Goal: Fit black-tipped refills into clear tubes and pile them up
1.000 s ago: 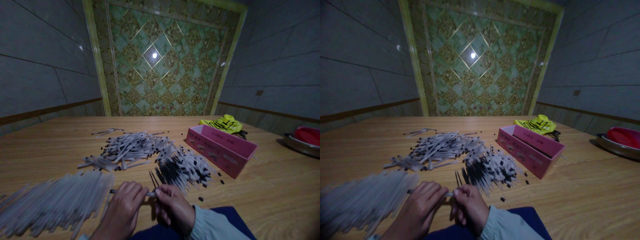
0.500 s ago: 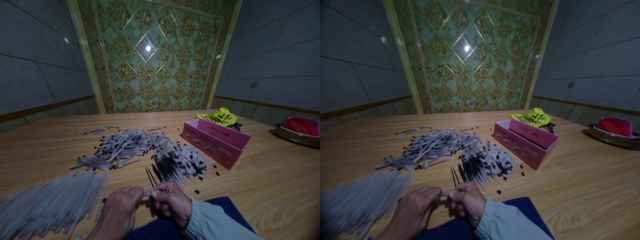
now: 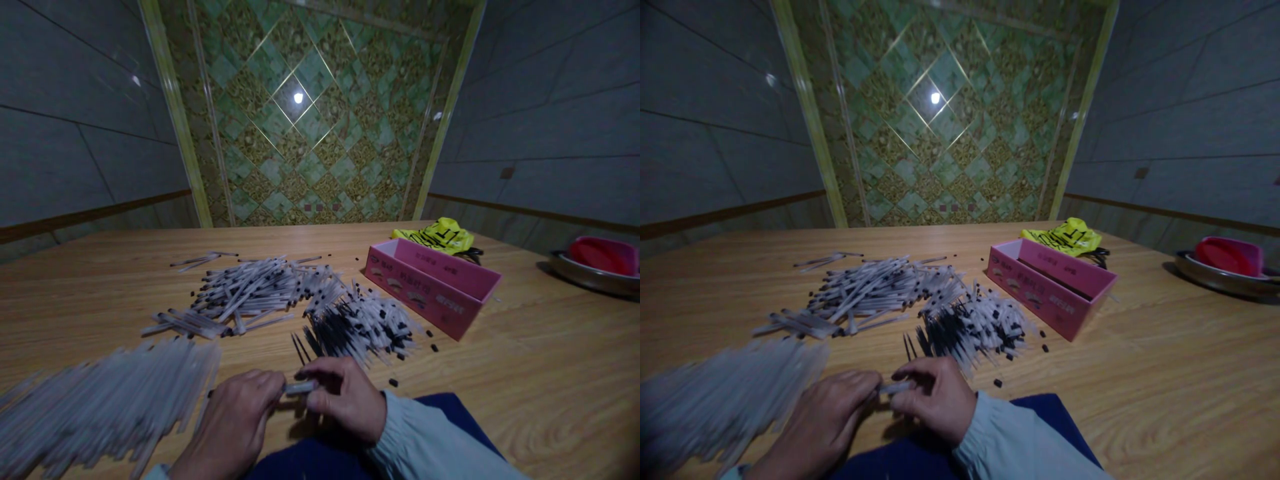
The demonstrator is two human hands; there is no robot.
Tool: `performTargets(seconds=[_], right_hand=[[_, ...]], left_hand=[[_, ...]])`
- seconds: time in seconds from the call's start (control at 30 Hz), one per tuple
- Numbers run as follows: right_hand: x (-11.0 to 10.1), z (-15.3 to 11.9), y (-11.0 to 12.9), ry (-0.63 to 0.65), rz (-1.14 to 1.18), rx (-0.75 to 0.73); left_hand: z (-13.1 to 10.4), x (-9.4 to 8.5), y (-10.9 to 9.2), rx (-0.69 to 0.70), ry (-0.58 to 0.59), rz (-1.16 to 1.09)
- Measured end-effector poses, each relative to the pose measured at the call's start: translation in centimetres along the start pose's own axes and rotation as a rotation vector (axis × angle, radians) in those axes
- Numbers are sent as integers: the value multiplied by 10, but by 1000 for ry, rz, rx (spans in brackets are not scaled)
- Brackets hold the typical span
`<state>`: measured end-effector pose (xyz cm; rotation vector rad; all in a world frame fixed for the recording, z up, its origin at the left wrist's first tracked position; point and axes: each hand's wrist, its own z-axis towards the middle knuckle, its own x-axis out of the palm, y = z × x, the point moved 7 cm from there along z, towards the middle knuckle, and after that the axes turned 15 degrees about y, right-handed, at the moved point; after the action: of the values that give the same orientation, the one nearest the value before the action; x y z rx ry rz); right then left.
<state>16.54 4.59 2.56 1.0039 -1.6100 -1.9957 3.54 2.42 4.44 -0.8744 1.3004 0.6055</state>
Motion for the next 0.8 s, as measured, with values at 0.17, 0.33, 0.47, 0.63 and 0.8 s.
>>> performTargets(seconds=[0.17,0.33,0.47,0.63,0.8], right_hand=[[26,3,-36,168,432,319],[-2,-1,-2,3,-206,40],[-2,-9,32,-66,-796,-202],[3,0,-9,8,-46,134],[17,5,-30,55,445,189]], left_hand=[[2,3,-6,17,51,78],[3,10,-3,-53,132,-20],[1,10,1,-77,151,-127],[2,8,0,-52,113,-5],[3,9,2,-64,105,53]])
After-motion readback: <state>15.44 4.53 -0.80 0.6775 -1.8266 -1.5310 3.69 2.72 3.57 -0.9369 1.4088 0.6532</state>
